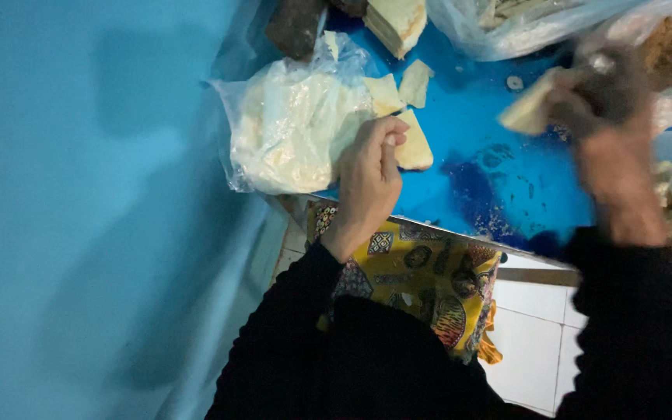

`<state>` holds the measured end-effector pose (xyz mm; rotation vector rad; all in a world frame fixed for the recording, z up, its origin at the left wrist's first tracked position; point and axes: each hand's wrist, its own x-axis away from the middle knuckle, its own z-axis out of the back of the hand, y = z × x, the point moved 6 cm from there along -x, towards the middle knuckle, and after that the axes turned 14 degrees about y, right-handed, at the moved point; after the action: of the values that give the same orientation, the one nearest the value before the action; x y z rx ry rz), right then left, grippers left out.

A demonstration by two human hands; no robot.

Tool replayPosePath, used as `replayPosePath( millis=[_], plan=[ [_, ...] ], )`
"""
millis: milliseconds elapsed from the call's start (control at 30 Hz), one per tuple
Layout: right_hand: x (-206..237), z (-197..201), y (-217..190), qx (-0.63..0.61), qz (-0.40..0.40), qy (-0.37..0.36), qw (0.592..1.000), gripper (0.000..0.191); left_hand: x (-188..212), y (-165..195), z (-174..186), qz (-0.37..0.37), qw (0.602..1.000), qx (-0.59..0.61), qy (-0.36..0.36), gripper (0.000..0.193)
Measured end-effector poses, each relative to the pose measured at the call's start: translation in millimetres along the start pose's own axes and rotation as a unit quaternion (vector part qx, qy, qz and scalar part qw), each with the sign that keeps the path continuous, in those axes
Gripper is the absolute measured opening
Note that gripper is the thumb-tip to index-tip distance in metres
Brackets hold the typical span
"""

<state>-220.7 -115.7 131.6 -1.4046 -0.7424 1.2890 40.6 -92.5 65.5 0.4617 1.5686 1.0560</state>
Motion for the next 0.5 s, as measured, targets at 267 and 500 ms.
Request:
replayPosePath(
  millis=[267, 500],
  plan=[
    [88, -22, 0, 0.357, 0.208, -0.184, 0.892, 0.072, 31, 37, -22, -0.271, 0.929, -0.072, -0.242, 0.039],
    [74, 0, 0, 0.364, 0.19, -0.152, 0.899, 0.065, 45, 30, -31, -0.274, 0.914, -0.066, -0.291, 0.03]
  ],
)
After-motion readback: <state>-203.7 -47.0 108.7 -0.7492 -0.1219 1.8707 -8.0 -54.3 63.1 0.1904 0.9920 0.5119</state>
